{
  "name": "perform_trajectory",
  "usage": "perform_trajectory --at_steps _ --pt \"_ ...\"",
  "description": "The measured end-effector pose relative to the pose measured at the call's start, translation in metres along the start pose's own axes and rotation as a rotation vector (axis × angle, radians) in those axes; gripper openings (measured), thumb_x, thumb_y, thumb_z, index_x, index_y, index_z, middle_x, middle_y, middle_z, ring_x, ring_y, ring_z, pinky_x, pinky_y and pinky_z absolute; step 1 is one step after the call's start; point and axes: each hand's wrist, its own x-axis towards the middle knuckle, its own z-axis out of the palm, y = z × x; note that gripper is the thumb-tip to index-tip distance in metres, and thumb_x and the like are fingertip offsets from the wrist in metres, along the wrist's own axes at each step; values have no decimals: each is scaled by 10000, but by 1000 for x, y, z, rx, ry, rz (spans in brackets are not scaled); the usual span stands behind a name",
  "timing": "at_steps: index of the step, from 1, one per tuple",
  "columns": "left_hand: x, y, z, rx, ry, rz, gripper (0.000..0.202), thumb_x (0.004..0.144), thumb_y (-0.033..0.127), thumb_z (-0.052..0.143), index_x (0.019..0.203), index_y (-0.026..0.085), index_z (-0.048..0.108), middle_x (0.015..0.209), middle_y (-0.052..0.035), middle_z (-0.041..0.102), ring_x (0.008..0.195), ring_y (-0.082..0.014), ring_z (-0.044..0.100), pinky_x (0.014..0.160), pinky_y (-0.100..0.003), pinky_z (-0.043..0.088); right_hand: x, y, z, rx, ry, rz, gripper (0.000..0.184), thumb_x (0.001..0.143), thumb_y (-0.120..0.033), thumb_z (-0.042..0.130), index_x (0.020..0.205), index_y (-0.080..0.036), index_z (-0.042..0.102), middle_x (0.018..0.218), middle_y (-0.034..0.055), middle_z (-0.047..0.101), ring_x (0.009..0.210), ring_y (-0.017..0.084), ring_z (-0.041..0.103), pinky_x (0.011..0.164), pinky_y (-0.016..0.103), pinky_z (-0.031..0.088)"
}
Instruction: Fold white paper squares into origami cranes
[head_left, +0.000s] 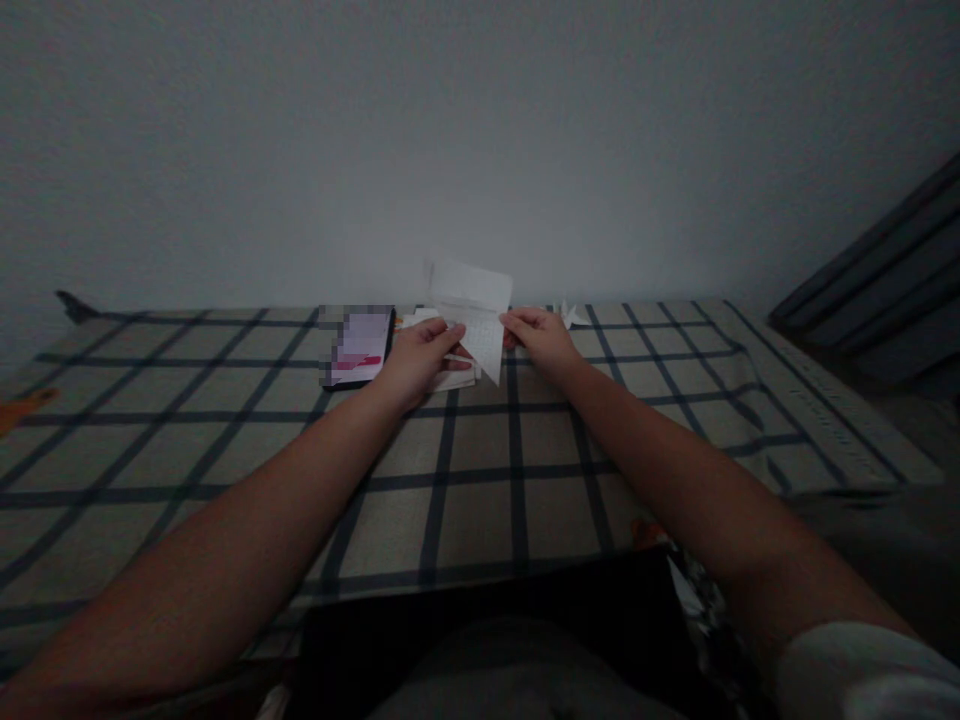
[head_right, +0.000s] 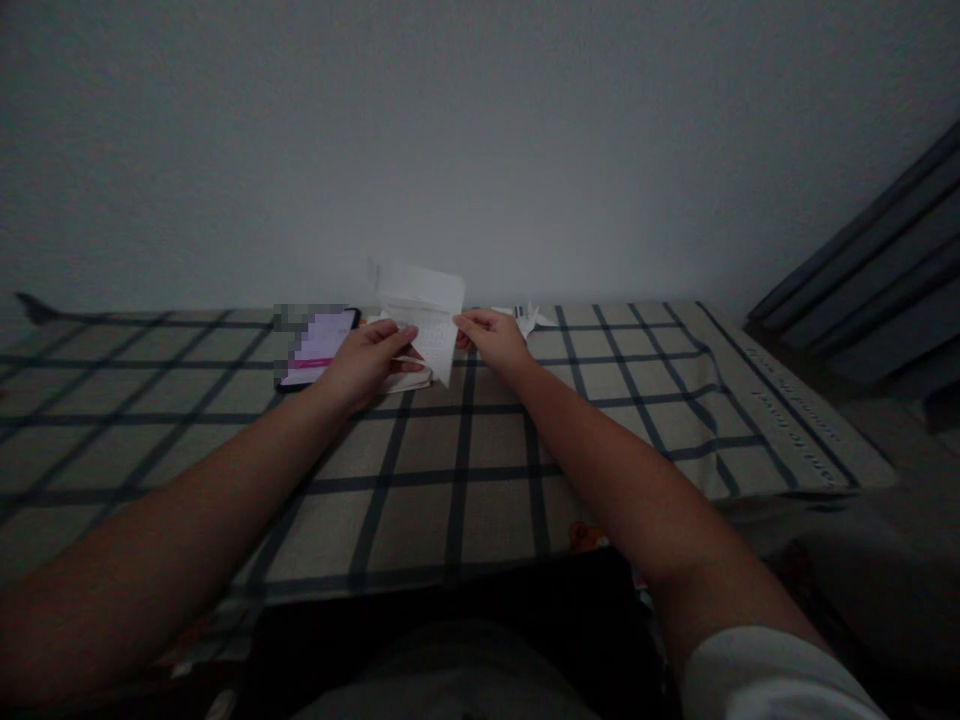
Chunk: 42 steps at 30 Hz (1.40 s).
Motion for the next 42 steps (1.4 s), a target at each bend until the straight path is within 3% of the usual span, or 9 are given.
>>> perform_trajectory --at_steps 4,22,33,42 --pt "2 -1 -2 -7 13 23 203 839 247 719 697 153 608 661 -4 630 597 -105 627 619 -237 605 1 1 -2 0 6 -10 322 794 -491 716 746 -174 692 662 10 637 620 118 575 636 272 481" --pt "0 4 -2 -43 40 15 185 756 291 772 730 146 661 703 -14 646 644 -113 627 677 -262 601 2 3 -6 -18 -24 31 326 802 -506 707 737 -188 673 661 3 633 627 118 565 655 266 489" --pt "1 3 -3 -64 69 56 200 733 292 778 691 151 643 667 -5 623 607 -103 597 603 -225 570 2 4 -5 32 -39 29 325 779 -496 717 716 -183 656 636 -8 605 602 111 537 630 265 461" --pt "2 6 -1 -88 170 82 210 745 307 770 734 157 625 728 11 602 618 -92 585 632 -234 567 0 1 -3 20 -28 52 349 755 -522 734 723 -181 663 647 3 624 616 118 555 643 265 483"
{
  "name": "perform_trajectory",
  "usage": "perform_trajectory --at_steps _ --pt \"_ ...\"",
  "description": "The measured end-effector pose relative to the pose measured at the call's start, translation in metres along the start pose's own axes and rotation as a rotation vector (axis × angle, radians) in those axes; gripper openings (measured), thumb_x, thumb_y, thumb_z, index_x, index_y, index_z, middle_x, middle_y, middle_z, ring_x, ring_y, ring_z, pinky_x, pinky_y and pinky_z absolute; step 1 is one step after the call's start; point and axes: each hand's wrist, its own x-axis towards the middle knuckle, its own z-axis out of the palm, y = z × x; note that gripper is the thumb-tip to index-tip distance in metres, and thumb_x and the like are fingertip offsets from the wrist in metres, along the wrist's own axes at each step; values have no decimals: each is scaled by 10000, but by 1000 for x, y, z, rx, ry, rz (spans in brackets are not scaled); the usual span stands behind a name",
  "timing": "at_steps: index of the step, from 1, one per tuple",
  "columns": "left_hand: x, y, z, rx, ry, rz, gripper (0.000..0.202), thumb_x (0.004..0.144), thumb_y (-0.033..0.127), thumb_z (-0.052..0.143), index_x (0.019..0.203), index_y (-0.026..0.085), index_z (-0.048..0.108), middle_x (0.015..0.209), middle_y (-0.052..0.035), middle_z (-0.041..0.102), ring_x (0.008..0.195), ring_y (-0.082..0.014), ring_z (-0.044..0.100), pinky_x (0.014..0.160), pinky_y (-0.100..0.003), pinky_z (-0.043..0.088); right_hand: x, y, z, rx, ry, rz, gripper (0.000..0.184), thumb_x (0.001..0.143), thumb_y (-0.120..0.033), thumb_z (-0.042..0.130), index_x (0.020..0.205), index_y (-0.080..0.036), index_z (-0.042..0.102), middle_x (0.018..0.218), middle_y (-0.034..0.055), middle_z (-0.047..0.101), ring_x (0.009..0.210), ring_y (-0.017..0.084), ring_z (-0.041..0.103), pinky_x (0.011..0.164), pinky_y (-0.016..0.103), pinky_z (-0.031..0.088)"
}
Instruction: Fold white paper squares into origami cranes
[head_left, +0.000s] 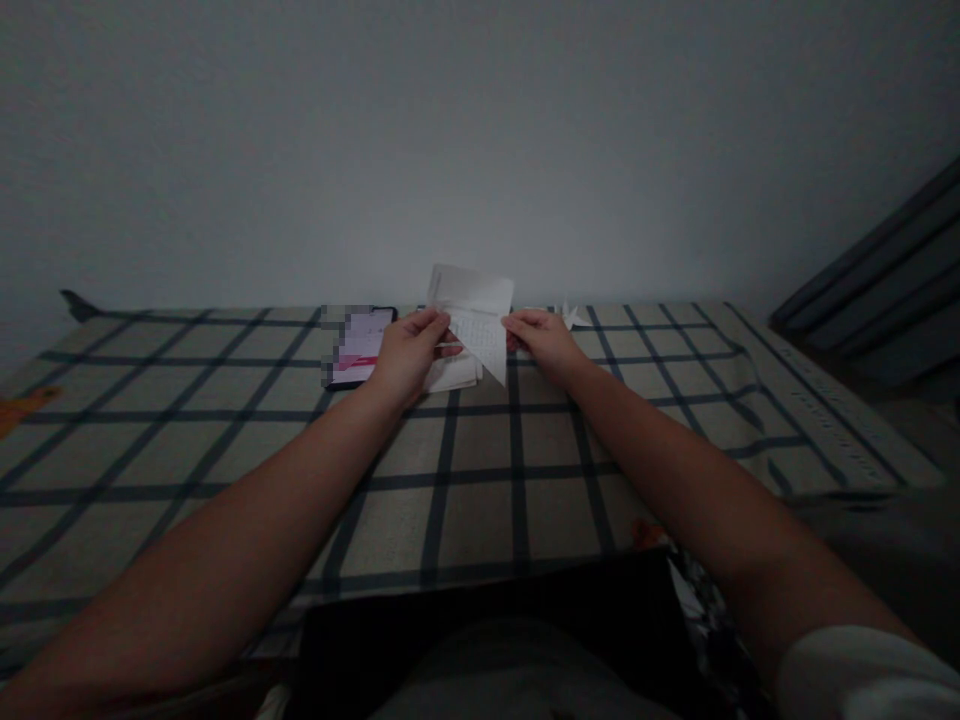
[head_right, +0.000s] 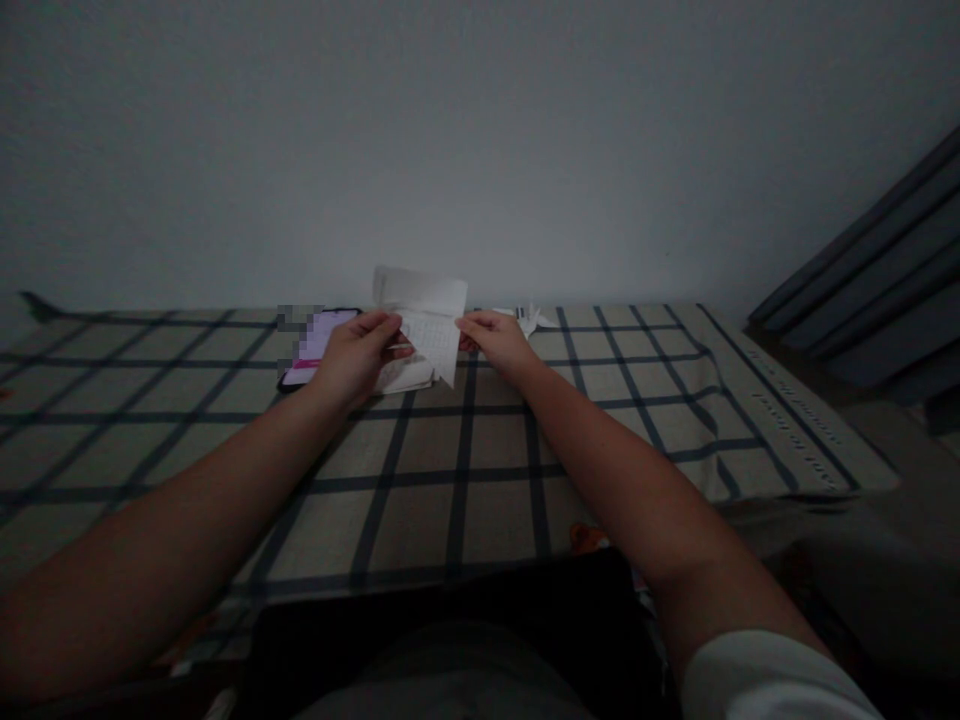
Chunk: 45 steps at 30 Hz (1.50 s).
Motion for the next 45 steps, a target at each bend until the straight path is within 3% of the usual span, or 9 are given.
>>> perform_trajectory --at_steps 7,22,39,45 --pt "2 -1 -2 4 29 43 189 729 286 762 828 165 657 804 -4 631 694 -111 600 670 -253 573 0 -1 0 -21 3 3 341 762 -515 732 716 -183 667 641 5 624 614 118 555 638 266 490" --pt "5 2 -1 12 135 89 127 704 239 724 749 176 624 756 1 599 709 -115 596 694 -256 587 -1 -3 -2 -76 -39 -28 323 832 -478 684 701 -183 657 651 9 631 618 120 558 653 272 479" --pt "10 -2 -9 66 194 175 147 748 304 726 721 193 633 698 7 591 677 -125 603 650 -241 591 -5 -9 2 -63 -47 4 274 833 -413 694 693 -182 645 629 -5 591 614 118 530 651 271 468" --pt "10 -4 -8 -19 165 157 231 767 374 768 840 184 660 734 10 618 677 -115 619 640 -234 591 -2 -6 1 -27 -35 20 279 817 -423 709 710 -175 643 643 -4 596 617 119 542 646 271 462"
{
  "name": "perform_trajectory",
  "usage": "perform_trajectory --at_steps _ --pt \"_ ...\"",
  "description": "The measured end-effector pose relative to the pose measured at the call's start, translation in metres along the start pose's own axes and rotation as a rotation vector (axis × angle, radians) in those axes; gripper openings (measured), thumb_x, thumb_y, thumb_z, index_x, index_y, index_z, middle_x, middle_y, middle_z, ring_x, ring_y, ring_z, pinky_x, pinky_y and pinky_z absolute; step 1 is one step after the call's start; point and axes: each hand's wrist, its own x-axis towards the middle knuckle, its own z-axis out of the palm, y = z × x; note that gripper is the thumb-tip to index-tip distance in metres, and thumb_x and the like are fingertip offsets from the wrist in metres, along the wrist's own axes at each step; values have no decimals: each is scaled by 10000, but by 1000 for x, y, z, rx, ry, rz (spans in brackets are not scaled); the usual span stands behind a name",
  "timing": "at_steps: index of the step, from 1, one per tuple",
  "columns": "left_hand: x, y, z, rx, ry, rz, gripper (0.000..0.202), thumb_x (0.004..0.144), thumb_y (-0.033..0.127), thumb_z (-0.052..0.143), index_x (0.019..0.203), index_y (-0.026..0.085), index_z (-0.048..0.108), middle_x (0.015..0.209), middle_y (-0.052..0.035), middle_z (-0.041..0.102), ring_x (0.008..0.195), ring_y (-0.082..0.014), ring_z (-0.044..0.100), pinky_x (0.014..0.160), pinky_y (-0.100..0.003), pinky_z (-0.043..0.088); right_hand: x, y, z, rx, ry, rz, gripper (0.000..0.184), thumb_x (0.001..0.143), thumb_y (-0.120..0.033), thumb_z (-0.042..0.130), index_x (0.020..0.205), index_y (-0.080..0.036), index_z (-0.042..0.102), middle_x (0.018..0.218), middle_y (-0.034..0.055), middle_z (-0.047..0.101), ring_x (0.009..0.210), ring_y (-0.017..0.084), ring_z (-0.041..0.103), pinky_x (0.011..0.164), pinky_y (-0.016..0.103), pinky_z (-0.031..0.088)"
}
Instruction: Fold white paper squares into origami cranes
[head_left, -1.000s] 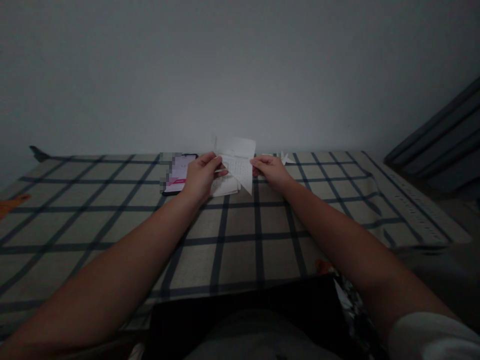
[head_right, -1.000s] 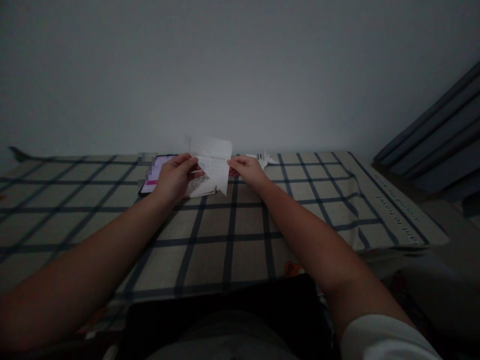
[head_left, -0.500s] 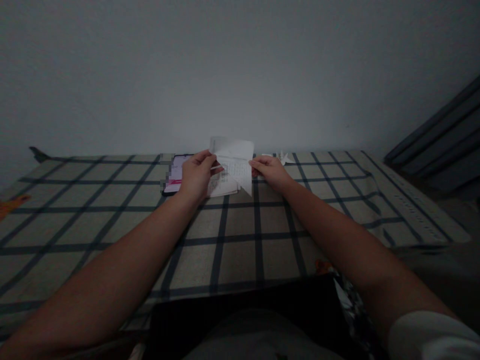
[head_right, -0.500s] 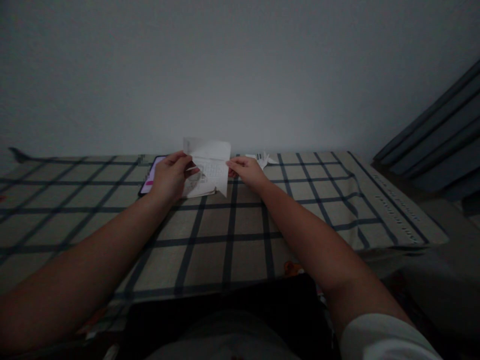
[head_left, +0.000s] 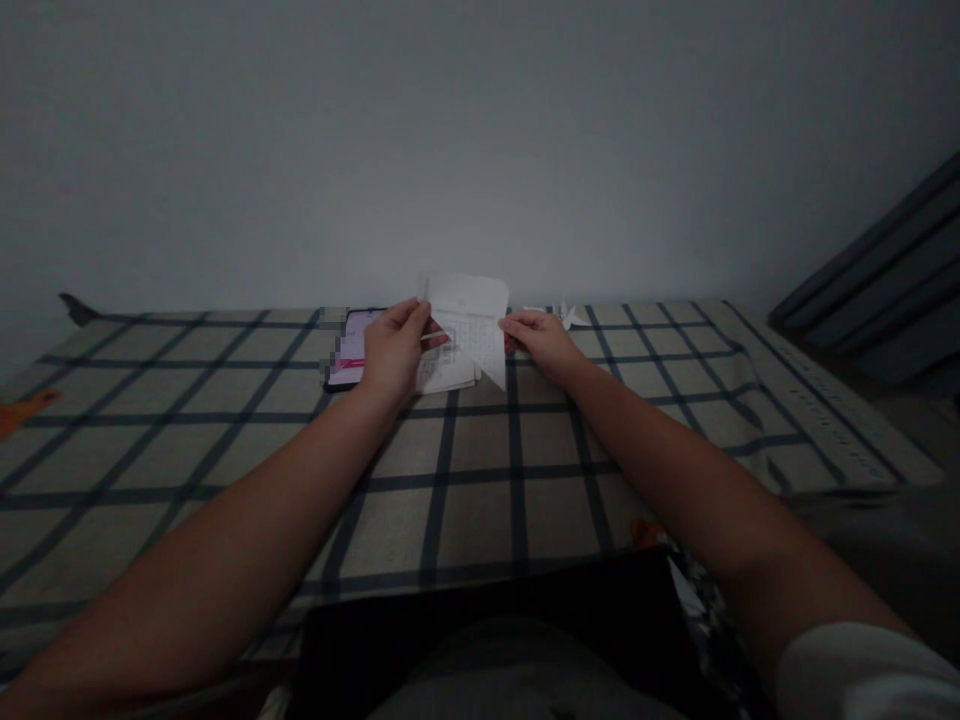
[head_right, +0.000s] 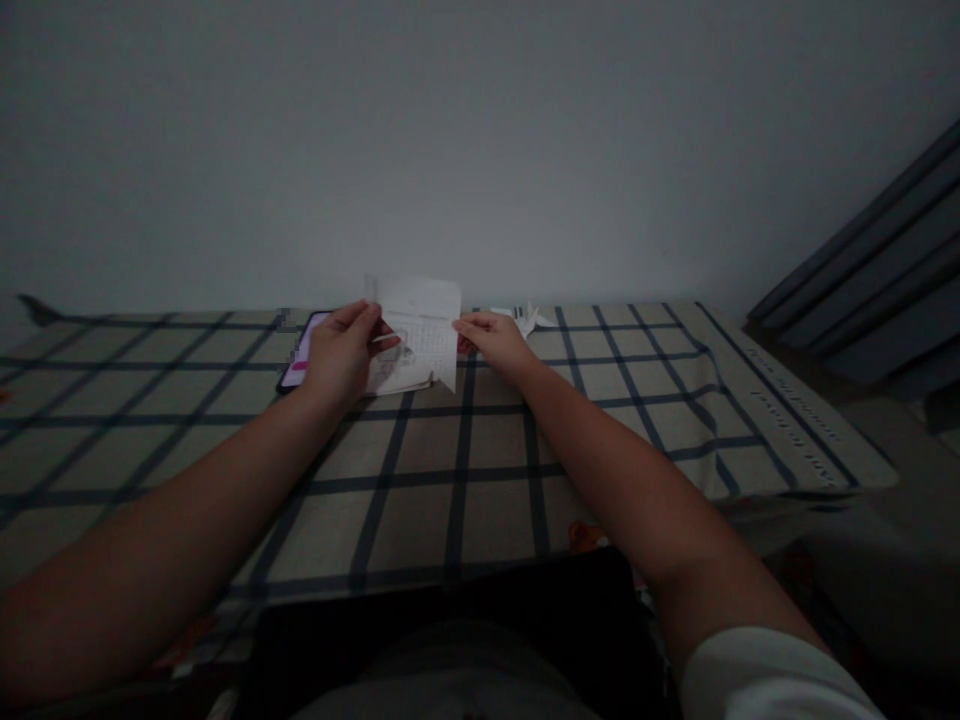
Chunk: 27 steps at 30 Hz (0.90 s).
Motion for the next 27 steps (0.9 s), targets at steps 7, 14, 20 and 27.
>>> perform_trajectory --at_steps 7,14,20,27 --pt "-11 7 6 -30 -208 -157 354 803 490 774 862 166 642 789 -21 673 654 -124 651 581 -241 601 4 8 -4 22 12 -57 322 783 -478 712 708 -170 653 624 -10 596 590 111 529 611 260 443" --pt "-17 6 9 232 -263 -203 307 875 392 718 721 136 644 640 -19 659 581 -109 650 686 -240 601 2 5 1 28 40 -44 352 757 -520 732 719 -178 657 640 -8 605 613 111 540 632 262 463" --pt "-17 2 7 191 -305 -251 248 802 335 786 776 119 668 738 -35 707 642 -121 678 685 -252 610 2 6 1 4 51 -73 346 760 -515 723 729 -174 675 633 -9 605 604 112 539 618 262 456" --pt "-18 4 9 198 -279 -271 155 784 243 789 764 116 703 690 -29 711 599 -112 662 690 -248 599 2 6 3 100 43 -23 327 749 -495 758 778 -173 702 662 -13 619 615 100 547 626 247 469"
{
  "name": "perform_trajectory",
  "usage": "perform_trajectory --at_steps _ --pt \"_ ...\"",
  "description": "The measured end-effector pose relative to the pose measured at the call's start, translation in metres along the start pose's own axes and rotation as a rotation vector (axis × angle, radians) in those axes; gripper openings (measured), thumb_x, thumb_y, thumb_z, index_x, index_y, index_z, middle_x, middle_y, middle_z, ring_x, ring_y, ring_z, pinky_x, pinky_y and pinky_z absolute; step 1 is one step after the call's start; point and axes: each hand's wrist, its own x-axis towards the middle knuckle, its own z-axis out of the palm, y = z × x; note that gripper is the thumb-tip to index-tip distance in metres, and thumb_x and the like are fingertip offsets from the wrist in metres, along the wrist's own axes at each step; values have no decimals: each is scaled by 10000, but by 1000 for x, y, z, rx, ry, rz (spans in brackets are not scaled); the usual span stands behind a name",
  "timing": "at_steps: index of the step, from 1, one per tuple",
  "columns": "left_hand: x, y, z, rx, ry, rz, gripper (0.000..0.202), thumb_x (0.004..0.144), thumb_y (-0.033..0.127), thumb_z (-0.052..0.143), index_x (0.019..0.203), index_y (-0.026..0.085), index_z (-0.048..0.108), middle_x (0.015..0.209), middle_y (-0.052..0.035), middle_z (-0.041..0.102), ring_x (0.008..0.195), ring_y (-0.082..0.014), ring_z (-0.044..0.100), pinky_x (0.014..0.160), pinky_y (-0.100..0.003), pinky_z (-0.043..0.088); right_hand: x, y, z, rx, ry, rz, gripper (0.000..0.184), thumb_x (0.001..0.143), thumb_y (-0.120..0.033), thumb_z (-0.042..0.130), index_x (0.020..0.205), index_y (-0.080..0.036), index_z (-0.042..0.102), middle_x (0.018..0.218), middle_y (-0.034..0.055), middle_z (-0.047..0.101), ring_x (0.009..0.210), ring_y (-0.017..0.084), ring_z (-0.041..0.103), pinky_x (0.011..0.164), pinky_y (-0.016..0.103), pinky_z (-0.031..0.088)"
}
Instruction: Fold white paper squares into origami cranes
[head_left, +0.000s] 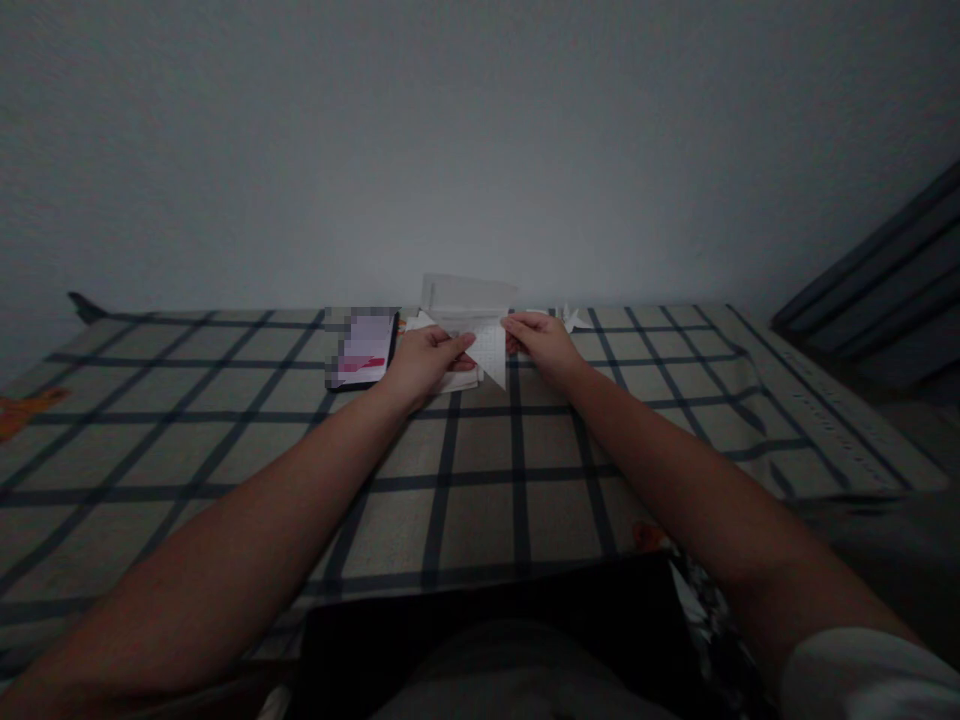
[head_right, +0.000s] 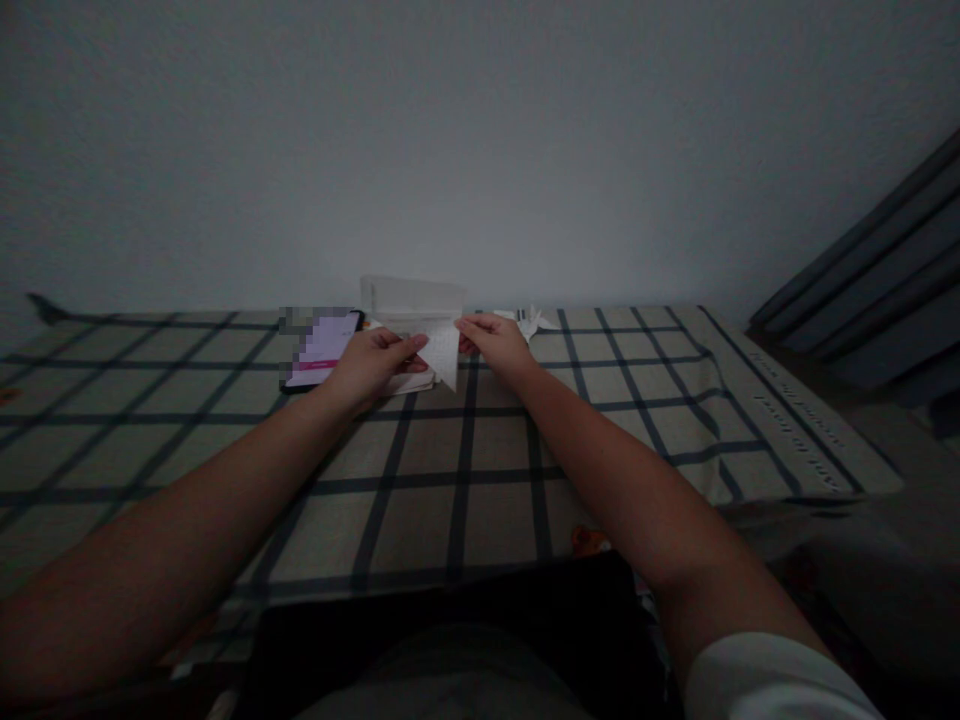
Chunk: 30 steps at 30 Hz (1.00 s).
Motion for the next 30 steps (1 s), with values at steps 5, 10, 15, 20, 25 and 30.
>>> perform_trajectory --at_steps 5,10,15,20,25,30 --pt "4 -1 -5 69 122 70 257 768 320 807 670 131 664 634 -37 696 567 -130 663 585 -225 550 0 1 1 148 -137 110 366 766 -487 769 984 -194 737 788 7 690 678 106 611 663 253 497" --pt "6 -4 -8 100 133 104 275 762 334 808 651 138 649 623 -45 697 565 -146 679 559 -226 536 0 4 2 122 -150 98 284 727 -427 813 836 -176 737 740 13 692 670 110 609 680 265 504" --pt "5 -4 -5 6 110 110 272 745 299 816 662 140 612 654 -37 699 611 -152 697 617 -254 586 -1 1 3 74 -110 86 274 693 -407 824 796 -173 725 709 7 695 645 107 591 670 266 514" --pt "1 -2 -1 -62 -66 -32 215 795 297 783 786 108 679 741 -80 740 653 -173 719 666 -306 625 -1 -1 4 60 -79 56 293 693 -407 816 837 -167 733 696 -1 690 638 109 594 664 267 511" --pt "-2 2 -3 64 -64 -44 238 857 269 727 684 113 683 670 -89 737 575 -139 693 674 -258 602 -2 1 5 117 -149 115 289 723 -423 801 845 -173 724 720 7 686 667 112 618 664 254 511" --pt "-2 7 -3 200 -66 -33 294 872 311 718 657 113 689 649 -103 739 538 -136 668 631 -247 576 -4 1 5 55 -191 114 262 748 -412 777 762 -166 687 691 0 655 646 102 586 662 252 504"
